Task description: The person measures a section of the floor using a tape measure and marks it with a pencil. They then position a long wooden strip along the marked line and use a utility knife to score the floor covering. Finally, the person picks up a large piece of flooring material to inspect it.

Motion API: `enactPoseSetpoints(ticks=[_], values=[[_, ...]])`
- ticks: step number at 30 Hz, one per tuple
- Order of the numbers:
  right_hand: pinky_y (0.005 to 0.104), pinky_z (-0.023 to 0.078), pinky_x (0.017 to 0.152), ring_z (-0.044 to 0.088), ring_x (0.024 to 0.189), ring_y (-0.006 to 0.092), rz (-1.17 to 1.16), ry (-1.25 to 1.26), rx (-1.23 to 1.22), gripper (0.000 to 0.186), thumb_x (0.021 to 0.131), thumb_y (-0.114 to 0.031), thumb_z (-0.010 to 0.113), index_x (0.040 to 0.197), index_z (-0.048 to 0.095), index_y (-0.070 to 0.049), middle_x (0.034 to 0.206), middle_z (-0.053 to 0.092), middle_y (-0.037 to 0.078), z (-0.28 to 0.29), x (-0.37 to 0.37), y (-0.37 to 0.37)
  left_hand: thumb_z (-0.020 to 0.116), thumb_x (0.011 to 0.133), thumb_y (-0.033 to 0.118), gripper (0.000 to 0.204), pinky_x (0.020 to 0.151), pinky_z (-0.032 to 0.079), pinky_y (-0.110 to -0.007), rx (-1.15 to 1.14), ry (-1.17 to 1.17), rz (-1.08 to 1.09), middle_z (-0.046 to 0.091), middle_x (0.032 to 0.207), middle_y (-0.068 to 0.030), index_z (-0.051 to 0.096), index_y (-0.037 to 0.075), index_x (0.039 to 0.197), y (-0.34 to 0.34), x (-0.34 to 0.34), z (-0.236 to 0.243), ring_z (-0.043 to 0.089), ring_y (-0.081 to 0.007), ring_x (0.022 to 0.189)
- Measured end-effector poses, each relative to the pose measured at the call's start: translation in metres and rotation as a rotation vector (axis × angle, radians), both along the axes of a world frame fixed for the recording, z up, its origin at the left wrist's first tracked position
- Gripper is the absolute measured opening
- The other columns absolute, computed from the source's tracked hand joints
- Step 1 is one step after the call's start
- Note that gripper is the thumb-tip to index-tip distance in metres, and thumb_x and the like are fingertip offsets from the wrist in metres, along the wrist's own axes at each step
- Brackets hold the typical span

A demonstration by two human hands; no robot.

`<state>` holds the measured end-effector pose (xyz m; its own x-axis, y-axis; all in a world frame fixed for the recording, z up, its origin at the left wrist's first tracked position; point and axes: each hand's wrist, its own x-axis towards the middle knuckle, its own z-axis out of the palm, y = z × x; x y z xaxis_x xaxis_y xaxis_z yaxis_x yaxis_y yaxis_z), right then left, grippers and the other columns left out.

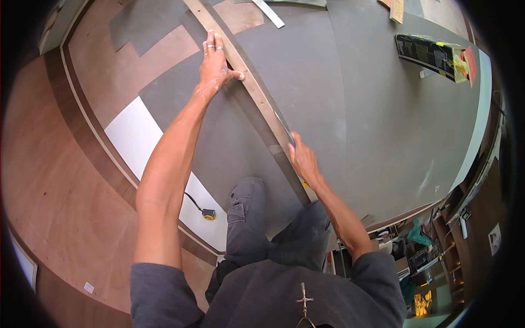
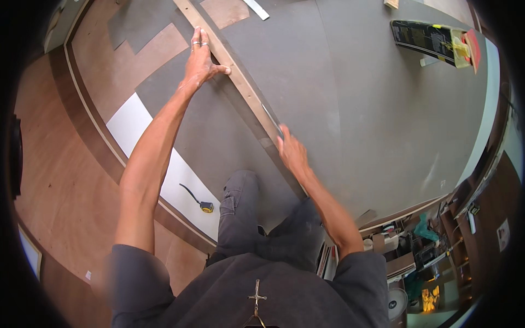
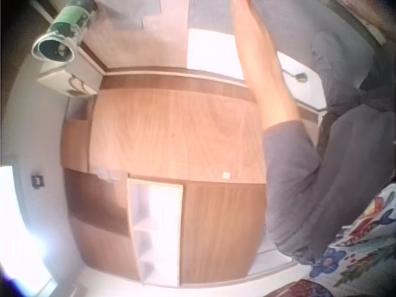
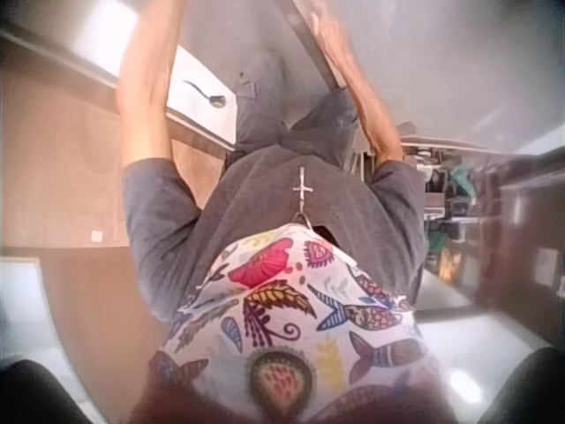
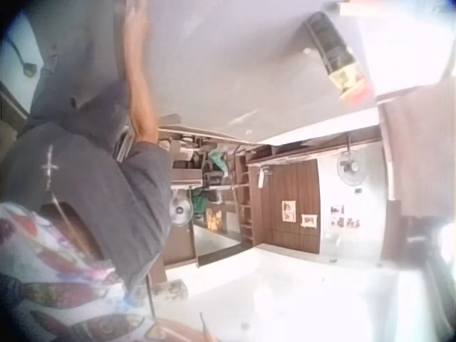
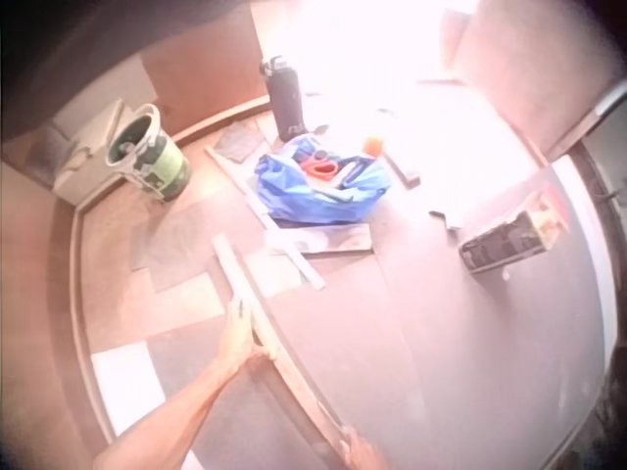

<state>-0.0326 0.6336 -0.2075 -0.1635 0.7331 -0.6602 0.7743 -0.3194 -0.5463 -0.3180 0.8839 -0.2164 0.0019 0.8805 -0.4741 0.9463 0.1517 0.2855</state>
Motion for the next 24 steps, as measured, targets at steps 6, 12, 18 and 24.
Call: enactPoseSetpoints(ticks=[6, 12, 18, 24], values=[[0.0587, 0.05, 0.072, 0.065, 0.087, 0.052, -0.128, 0.153, 0.093, 0.034, 0.106, -0.025, 0.053, 0.138, 0.046, -0.015, 0.095, 0.07, 0.027, 0.015, -0.023, 0.042, 0.103, 0.049, 0.038, 0.151, 0.119, 0.043, -0.043, -0.006, 0.016, -0.009, 0.005, 0.171, -0.0229, 0.013, -0.012, 0.159, -0.001, -0.005, -0.001, 0.03, -0.0397, 0.153], [0.0586, 0.053, 0.073, 0.068, 0.084, 0.0492, -0.046, 0.09, 0.199, 0.033, 0.106, -0.028, 0.052, 0.136, 0.046, -0.014, 0.091, 0.071, 0.025, -0.018, -0.091, 0.153, 0.102, 0.049, 0.039, 0.151, 0.119, 0.043, -0.043, 0.031, 0.014, -0.031, 0.005, 0.171, -0.0227, 0.013, -0.012, 0.16, -0.002, -0.004, -0.008, 0.03, -0.0396, 0.153], [0.0592, 0.054, 0.072, 0.069, 0.083, 0.0491, 0.036, 0.054, 0.152, 0.033, 0.107, -0.03, 0.05, 0.136, 0.045, -0.015, 0.086, 0.07, 0.025, -0.024, -0.078, 0.14, 0.104, 0.046, 0.035, 0.15, 0.119, 0.045, -0.047, 0.006, -0.023, 0.013, 0.009, 0.172, -0.0197, 0.017, -0.008, 0.16, -0.001, -0.003, -0.008, 0.021, -0.0424, 0.156], [0.0589, 0.051, 0.066, 0.067, 0.078, 0.0488, 0.079, -0.029, -0.015, 0.031, 0.106, -0.025, 0.055, 0.133, 0.046, -0.011, 0.083, 0.068, 0.024, -0.005, 0.03, -0.033, 0.104, 0.047, 0.034, 0.149, 0.119, 0.045, -0.046, -0.013, -0.054, 0.032, 0.007, 0.172, -0.0197, 0.017, -0.009, 0.16, -0.003, -0.006, -0.005, 0.019, -0.0414, 0.156]])
